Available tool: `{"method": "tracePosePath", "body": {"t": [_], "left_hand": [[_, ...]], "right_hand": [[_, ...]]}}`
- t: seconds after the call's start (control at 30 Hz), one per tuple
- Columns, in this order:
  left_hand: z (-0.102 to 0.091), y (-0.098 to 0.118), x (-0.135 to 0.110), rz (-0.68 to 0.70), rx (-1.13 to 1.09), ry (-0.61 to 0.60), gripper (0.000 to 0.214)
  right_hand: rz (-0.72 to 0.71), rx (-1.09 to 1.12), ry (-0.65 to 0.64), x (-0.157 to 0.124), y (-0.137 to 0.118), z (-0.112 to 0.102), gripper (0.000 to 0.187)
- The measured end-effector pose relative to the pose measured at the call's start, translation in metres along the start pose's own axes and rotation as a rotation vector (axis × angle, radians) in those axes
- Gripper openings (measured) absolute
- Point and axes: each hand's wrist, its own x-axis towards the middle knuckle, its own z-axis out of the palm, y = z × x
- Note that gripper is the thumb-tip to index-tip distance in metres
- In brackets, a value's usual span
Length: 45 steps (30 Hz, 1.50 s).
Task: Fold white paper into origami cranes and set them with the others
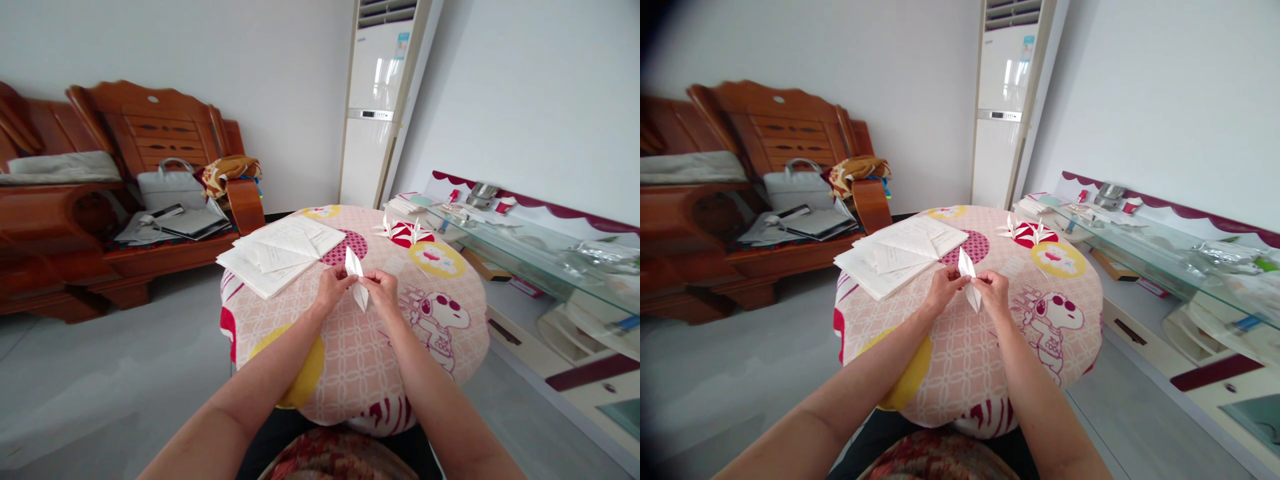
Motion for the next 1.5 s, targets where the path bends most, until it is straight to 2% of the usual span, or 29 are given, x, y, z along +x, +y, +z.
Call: {"method": "tracePosePath", "body": {"t": [0.17, 0.4, 0.8, 1.07, 1.27, 1.33, 1.5], "left_hand": [[0.0079, 0.0059, -0.0049, 0.067, -0.181, 0.104, 0.043], [0.0082, 0.0023, -0.0046, 0.063, -0.199, 0.107, 0.03], [0.0092, 0.002, -0.005, 0.096, -0.176, 0.097, 0.032], [0.0099, 0.0025, -0.006, 0.047, -0.193, 0.082, 0.032], [0.0107, 0.0043, -0.0071, 0.147, -0.061, 0.115, 0.03], [0.0105, 0.0046, -0.0069, 0.127, -0.075, 0.113, 0.028], [0.0085, 0.0056, -0.0053, -0.023, -0.24, 0.062, 0.032]], "right_hand": [[0.093, 0.142, 0.104, -0.0033, -0.0021, 0.0061, 0.017], [0.119, 0.231, 0.137, -0.0038, -0.0045, 0.0081, 0.018], [0.112, 0.233, 0.145, -0.0053, -0.0088, 0.0088, 0.019], [0.138, 0.285, 0.126, -0.0046, -0.0073, 0.008, 0.018], [0.157, 0.295, 0.138, -0.0049, -0.0076, 0.0089, 0.019], [0.159, 0.295, 0.144, -0.0051, -0.0086, 0.0089, 0.019], [0.167, 0.301, 0.134, -0.0055, -0.0101, 0.0081, 0.02]]}}
